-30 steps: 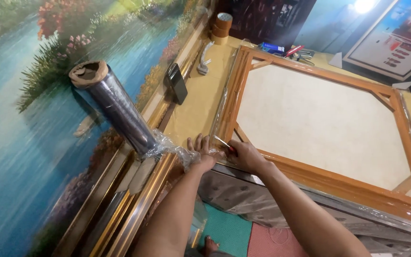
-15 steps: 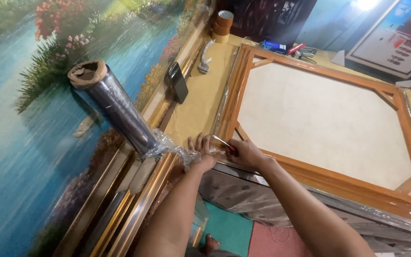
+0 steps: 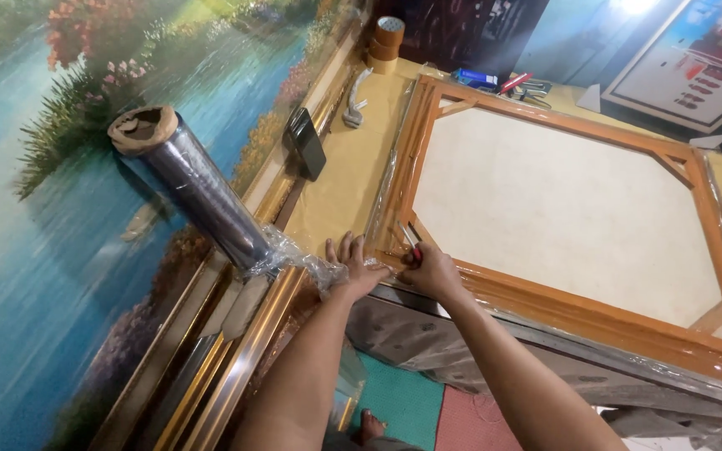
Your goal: The person wraps a wooden picture frame with clear plastic film on a workbench. They use a red-handled utility knife to cut the film and smooth it along the frame edges. The person handles the frame and film repeatedly to ensure coverage.
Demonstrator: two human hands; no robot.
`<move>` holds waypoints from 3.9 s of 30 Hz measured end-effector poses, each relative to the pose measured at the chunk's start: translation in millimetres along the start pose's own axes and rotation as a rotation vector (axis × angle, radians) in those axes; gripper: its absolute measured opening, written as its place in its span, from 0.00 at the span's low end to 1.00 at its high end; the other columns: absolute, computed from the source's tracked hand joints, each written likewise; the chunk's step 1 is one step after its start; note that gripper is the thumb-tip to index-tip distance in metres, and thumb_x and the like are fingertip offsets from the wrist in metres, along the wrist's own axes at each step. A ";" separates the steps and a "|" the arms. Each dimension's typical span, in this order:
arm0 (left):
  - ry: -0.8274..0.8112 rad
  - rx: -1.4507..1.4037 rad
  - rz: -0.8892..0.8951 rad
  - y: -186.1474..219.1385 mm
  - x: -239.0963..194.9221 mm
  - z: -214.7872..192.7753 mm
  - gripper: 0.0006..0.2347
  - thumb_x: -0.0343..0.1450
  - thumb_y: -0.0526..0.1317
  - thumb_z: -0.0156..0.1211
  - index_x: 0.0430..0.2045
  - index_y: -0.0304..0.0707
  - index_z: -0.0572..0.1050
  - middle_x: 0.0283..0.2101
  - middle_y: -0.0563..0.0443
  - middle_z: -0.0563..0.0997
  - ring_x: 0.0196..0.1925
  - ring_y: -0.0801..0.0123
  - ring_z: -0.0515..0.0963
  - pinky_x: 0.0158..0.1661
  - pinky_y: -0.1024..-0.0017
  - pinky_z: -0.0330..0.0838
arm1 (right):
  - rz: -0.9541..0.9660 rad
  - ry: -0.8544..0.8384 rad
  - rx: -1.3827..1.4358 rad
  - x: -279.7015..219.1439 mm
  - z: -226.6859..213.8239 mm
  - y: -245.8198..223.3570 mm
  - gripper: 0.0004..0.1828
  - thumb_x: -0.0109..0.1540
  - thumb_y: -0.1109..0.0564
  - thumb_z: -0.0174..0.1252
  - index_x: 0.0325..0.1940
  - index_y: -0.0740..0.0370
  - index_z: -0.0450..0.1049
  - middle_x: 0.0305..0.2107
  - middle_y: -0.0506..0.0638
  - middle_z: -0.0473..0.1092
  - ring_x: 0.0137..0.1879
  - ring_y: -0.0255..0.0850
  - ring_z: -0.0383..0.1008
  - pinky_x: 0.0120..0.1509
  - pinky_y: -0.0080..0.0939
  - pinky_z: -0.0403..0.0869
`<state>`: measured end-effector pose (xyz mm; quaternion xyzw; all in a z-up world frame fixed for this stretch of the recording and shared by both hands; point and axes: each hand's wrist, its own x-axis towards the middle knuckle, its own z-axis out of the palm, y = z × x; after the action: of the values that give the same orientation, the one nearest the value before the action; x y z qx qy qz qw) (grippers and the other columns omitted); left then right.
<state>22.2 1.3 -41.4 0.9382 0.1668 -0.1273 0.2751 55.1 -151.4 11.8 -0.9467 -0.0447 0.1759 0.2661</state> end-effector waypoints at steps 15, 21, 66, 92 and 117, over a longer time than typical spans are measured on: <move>0.572 -0.152 0.577 4.1 27.6 38.5 0.26 0.45 0.31 0.68 0.35 0.46 0.67 0.45 0.56 0.65 0.56 0.63 0.61 0.57 0.57 0.42 | 0.086 0.087 0.103 -19.1 -6.5 -11.4 0.19 0.39 0.48 0.65 0.30 0.52 0.69 0.32 0.55 0.71 0.50 0.50 0.68 0.53 0.45 0.67; 0.797 0.298 0.965 3.5 51.4 63.2 0.06 0.47 0.36 0.62 0.09 0.54 0.73 0.16 0.63 0.72 0.24 0.67 0.72 0.39 0.59 0.63 | 0.075 0.072 0.134 -40.1 -20.2 -24.8 0.19 0.43 0.50 0.63 0.33 0.59 0.69 0.38 0.60 0.70 0.55 0.52 0.65 0.57 0.46 0.64; 0.191 0.195 0.348 27.9 19.3 6.6 0.01 0.57 0.43 0.60 0.18 0.56 0.78 0.28 0.58 0.73 0.35 0.63 0.76 0.34 0.67 0.74 | 0.007 0.145 0.106 -25.3 -3.1 4.5 0.15 0.42 0.46 0.62 0.27 0.53 0.70 0.27 0.53 0.72 0.46 0.52 0.70 0.47 0.46 0.70; 0.086 0.289 0.586 35.2 -14.5 -29.9 0.03 0.58 0.38 0.58 0.21 0.49 0.74 0.29 0.55 0.74 0.37 0.60 0.76 0.37 0.65 0.73 | 0.057 0.124 0.109 -21.5 -1.7 6.7 0.15 0.41 0.46 0.63 0.27 0.51 0.70 0.27 0.53 0.71 0.47 0.51 0.70 0.48 0.45 0.69; 0.090 -0.906 -0.121 55.8 -80.7 35.5 0.11 0.57 0.41 0.59 0.28 0.51 0.65 0.28 0.63 0.80 0.32 0.77 0.77 0.32 0.77 0.69 | 0.059 0.186 0.731 -66.8 2.1 29.4 0.18 0.46 0.51 0.63 0.38 0.58 0.74 0.27 0.56 0.72 0.34 0.42 0.71 0.33 0.37 0.74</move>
<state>-35.2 -82.4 -17.3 0.7165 0.2720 -0.0164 0.6421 -8.3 -187.4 15.6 -0.8021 0.0728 0.1013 0.5840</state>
